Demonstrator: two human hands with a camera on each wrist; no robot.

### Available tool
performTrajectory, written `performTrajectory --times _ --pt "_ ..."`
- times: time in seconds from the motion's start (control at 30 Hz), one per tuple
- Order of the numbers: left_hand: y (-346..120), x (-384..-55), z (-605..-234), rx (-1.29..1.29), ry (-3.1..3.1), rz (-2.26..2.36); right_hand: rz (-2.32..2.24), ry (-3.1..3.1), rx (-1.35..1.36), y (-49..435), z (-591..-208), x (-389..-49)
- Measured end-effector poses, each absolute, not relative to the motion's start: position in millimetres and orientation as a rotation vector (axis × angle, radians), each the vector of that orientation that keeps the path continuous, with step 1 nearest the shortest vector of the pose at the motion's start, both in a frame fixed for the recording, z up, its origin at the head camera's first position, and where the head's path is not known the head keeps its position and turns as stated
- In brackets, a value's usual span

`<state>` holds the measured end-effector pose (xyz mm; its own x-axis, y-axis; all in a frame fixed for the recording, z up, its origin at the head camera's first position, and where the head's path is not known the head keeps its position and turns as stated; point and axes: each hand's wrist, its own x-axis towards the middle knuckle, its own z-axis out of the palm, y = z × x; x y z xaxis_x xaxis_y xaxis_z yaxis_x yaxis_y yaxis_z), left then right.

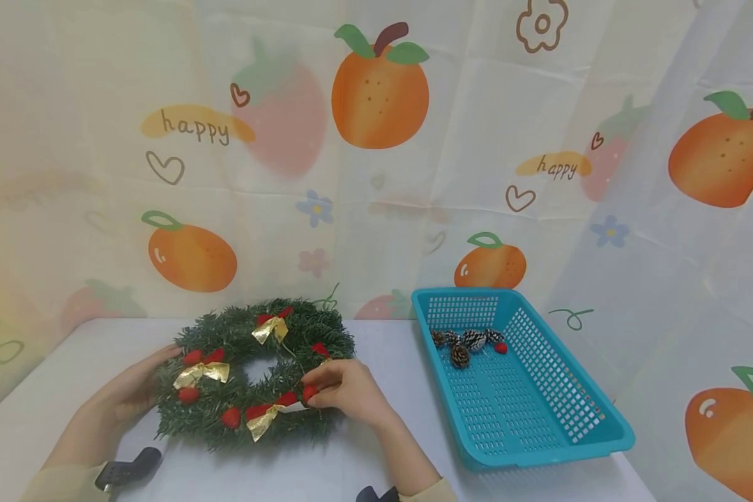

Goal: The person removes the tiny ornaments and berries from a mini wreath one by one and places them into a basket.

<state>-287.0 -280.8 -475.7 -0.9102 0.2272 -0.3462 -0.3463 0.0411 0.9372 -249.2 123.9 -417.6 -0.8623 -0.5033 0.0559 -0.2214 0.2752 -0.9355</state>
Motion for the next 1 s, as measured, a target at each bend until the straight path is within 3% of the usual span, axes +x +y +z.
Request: performTrajectory --times 1.0 --pt "-279 -286 -475 -0.138 1.91 1.941 -1.684 2.331 -0.561 137 -405 -250"
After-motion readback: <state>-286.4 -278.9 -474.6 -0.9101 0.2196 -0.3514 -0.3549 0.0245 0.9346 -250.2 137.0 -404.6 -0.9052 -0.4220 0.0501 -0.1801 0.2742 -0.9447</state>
